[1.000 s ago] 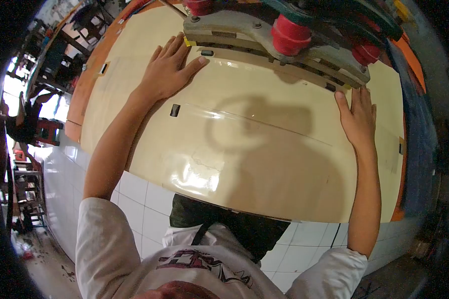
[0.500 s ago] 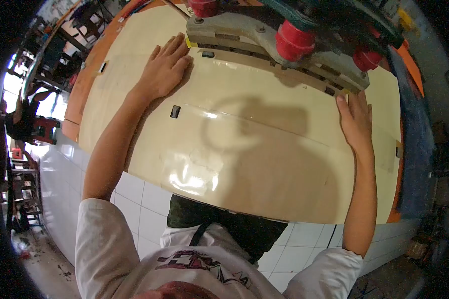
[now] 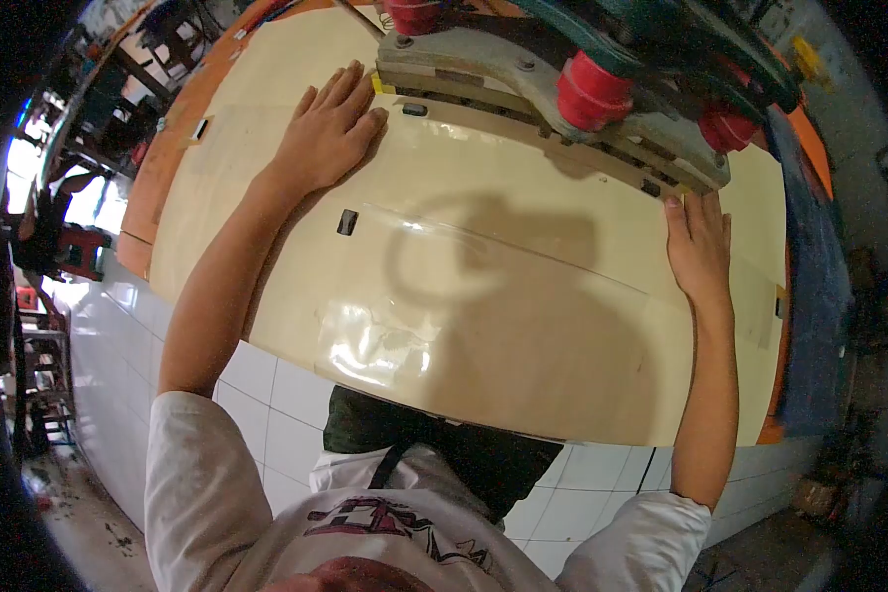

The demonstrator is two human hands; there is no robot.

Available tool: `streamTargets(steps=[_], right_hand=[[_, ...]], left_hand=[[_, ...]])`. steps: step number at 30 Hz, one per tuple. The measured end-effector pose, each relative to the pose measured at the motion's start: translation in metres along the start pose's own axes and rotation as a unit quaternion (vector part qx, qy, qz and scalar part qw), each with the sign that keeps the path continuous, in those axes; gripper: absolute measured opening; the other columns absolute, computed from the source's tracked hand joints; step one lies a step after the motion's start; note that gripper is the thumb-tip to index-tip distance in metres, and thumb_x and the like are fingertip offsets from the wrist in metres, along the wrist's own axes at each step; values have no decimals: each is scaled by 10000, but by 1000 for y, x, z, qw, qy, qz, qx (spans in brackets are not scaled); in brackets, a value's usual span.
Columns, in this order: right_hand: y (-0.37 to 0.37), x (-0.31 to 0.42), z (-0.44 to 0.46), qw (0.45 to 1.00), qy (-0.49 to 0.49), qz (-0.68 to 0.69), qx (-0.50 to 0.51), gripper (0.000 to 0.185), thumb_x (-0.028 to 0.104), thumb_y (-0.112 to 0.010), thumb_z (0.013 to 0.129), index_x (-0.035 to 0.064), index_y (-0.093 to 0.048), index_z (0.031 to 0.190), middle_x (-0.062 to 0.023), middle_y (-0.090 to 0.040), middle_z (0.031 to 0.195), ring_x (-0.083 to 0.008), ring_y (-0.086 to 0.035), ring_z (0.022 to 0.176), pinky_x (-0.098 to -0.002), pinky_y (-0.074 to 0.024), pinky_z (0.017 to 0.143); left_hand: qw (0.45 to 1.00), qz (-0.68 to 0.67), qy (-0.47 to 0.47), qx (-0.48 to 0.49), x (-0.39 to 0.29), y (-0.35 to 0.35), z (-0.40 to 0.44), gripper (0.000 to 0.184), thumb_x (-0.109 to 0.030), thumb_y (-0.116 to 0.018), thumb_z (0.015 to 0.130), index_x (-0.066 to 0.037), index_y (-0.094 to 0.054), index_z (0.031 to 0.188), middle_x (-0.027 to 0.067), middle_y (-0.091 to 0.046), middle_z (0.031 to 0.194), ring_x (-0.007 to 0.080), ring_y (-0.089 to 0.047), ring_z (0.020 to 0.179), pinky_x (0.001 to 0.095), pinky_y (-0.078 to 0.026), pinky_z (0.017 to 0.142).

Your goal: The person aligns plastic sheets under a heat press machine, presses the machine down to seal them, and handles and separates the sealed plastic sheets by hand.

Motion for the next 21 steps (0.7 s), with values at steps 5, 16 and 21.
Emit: streamTargets(steps=[5,16,21], right_hand=[[9,6,1,998,-23,24,46,445,355,-327,1023,-36,-533,1083,-235,-519,1145,-399,-450,1132,-477,-272,1027],[9,5,2,998,-17,28,49,441,364,-329,1018,-11,-531,1132,-203,-533,1161,-383,-449,1153,-459,-269,1027],[13,2,0,995,-64,31,72,488,415,-292,1020,14,-527,1166,-189,-508,1243,-371,-422,1228,-481,-216,1086]], left_hand=[[999,-20,35,23,4,-9,2,375,-325,-476,955,-103,-527,1253,224,-359,1469,405,-315,1379,605,-298,1080],[997,-17,47,66,-3,10,4,539,-363,-430,966,-60,-391,1410,225,-324,1495,392,-292,1395,572,-244,1115],[997,-26,47,51,0,3,3,521,-347,-423,972,-52,-400,1401,227,-328,1491,391,-297,1392,568,-248,1115]])
Point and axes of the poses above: each hand's wrist, its own z-axis towards the middle knuckle, its own y-axis out of the back of the hand, x = y × z, the point moved 1 cm from there along z, towards the middle knuckle
